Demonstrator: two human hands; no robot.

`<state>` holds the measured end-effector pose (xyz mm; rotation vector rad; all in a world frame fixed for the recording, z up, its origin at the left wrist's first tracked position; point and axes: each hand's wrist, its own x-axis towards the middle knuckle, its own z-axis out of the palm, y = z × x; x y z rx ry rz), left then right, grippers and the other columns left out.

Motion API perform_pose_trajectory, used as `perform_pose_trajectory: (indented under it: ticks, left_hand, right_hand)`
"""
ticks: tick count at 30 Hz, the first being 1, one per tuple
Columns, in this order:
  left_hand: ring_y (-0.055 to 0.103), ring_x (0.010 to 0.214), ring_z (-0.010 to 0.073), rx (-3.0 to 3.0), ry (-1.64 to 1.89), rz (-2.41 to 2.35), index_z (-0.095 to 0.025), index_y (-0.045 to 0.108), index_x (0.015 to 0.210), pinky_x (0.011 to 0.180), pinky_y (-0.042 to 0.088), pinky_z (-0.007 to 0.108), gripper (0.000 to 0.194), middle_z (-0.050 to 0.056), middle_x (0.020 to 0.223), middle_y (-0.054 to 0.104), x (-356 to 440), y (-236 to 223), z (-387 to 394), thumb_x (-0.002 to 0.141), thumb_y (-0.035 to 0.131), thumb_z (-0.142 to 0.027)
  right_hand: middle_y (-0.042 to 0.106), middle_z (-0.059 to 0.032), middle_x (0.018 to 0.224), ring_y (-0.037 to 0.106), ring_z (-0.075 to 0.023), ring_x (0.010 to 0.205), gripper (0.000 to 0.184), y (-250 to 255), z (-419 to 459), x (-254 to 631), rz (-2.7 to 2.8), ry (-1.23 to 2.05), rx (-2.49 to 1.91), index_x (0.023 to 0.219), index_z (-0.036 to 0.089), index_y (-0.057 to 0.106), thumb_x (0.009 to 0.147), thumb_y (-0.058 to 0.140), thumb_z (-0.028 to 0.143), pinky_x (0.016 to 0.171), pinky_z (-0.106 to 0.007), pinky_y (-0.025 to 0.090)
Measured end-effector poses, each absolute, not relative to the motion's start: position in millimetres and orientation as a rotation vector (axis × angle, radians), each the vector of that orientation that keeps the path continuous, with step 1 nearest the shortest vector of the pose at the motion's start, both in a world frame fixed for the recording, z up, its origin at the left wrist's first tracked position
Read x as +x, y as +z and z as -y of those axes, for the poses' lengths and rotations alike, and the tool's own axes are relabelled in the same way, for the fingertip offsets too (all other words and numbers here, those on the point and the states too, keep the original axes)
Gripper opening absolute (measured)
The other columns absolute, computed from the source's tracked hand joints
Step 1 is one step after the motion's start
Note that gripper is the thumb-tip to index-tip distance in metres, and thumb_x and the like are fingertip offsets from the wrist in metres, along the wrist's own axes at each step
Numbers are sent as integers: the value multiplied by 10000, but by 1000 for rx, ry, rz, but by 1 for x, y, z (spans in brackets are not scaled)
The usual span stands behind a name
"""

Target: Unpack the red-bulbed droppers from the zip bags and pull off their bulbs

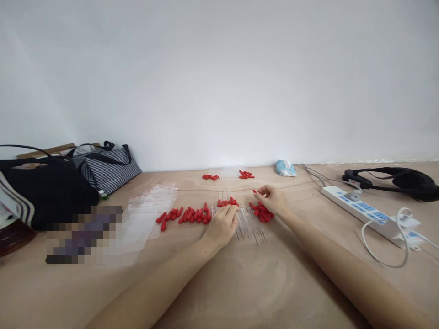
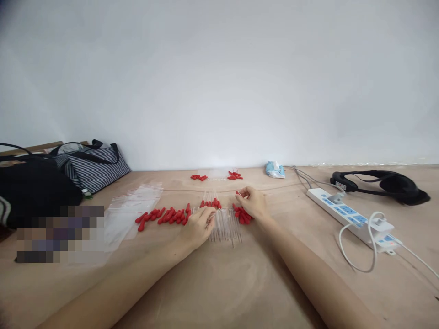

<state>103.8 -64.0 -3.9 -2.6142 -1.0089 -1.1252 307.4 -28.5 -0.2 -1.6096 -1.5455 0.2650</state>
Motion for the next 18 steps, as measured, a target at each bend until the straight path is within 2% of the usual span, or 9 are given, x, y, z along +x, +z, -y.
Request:
perform_pose_trajectory:
  ticks: [4, 7, 12, 18]
  left_hand:
    - [546, 692, 161, -2664, -1028, 971, -156, 502, 796, 632, 460, 274, 131, 32, 728, 542, 117, -6, 68, 759, 408, -72]
    - [546, 718, 179, -2701, -992, 949, -152, 509, 788, 636, 463, 288, 20, 40, 740, 559, 121, -9, 71, 773, 496, -157]
    - [540, 771, 213, -2761, -1010, 910, -134, 535, 806, 678, 472, 328, 354, 64, 750, 581, 119, -13, 74, 698, 604, -464]
    - [539, 822, 239, -2912, -905, 914, -99, 486, 1067, 713, 480, 367, 731, 88, 813, 587, 114, -12, 77, 568, 620, -615]
  right_hand:
    - [646, 0, 688, 573, -154, 701, 190, 8, 23, 299, 1642, 193, -1799, 697, 209, 613, 697, 521, 375, 750, -333, 337]
    - [654, 0, 703, 573, -175, 761, 170, 7, 23, 294, 1726, 116, -1897, 685, 220, 626, 702, 517, 350, 828, -402, 266]
    - [659, -12, 730, 546, -208, 862, 163, 3, 26, 295, 1845, 7, -1951, 697, 235, 639, 703, 529, 355, 870, -439, 213]
    - [666, -33, 784, 525, -223, 924, 219, 6, 28, 294, 1861, 4, -1974, 698, 242, 656, 740, 488, 376, 890, -441, 200]
